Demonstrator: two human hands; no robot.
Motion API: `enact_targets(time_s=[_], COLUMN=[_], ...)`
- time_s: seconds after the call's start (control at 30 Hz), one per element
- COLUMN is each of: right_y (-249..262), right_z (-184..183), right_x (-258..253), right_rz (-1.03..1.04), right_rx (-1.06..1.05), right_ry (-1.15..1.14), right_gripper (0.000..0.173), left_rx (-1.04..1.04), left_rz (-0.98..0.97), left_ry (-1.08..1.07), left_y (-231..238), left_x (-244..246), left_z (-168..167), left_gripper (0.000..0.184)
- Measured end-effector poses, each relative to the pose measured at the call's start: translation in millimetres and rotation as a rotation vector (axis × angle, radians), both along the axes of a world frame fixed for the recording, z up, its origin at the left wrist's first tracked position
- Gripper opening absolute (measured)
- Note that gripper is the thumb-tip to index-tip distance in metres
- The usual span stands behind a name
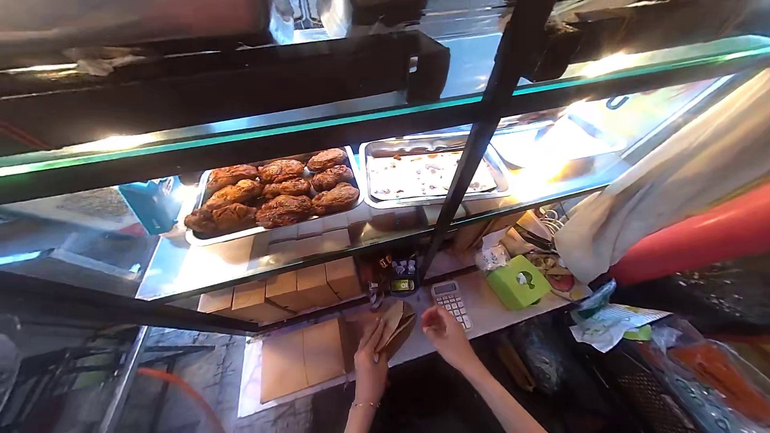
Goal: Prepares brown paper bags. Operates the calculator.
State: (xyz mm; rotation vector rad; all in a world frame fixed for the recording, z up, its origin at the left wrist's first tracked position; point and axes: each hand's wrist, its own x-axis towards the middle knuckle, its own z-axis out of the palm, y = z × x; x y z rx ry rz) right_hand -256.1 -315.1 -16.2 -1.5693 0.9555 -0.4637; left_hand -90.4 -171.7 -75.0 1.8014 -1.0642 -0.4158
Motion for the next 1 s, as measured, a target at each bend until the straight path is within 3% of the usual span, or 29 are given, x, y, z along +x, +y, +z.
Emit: enact_targets(time_s=[0.1, 0.23, 0.3, 0.4, 0.5, 0.63, 0.87, 0.97, 1.0], right_y=[-32.1, -49.9, -50.6, -46.5, -38.2, -28.3, -24.7, -23.7, -24.3], right_z=[-13.8, -29.0, -32.9, -34.9, -35.9, -41.2, -44.5, -41.8, -39.1], right_x=[-0.9, 16.0, 19.1, 18.8, 17.6, 15.1, 14.4, 16.5, 17.2], right_rz=[0.233, 0.426, 0.413, 0.339, 0.293, 0.269, 0.324, 0.316, 0.319], right_rx=[-0.232, -0.339, -0.366, -0.33, -0.345, -0.466, -0.487, -0.415, -0.363], right_ry=[0.114, 0.099, 0.075, 0.162, 0.19, 0.038, 0.0, -0.056, -0.065], right_gripper=[0.046, 0.021, 0.022, 0.044, 0.033, 0.013, 0.025, 0.023, 0.029], left_rx=[-0.022, 0.007, 0.033, 0.046, 0.078, 0.088, 0.098, 0.106, 0.1], left_rz=[-0.023, -0.085, -0.117, -0.143, -0.16, -0.192, -0.331, -0.381, -0.397], left_ry=[0.011, 0.02, 0.026, 0.039, 0.072, 0.087, 0.113, 0.079, 0.075], left_y=[2.3, -3.6, -7.3, -9.5, -10.0, -8.0, -13.4, -20.3, -22.2], left_x=[3.2, 14.9, 21.9, 29.9, 33.6, 42.9, 52.5, 53.6, 54.3], left_z=[-1.0, 3.0, 5.7, 8.2, 11.2, 11.0, 13.7, 21.1, 22.7], left_gripper=[0.05, 0.037, 0.029, 0.027, 0.028, 0.028, 0.026, 0.026, 0.025])
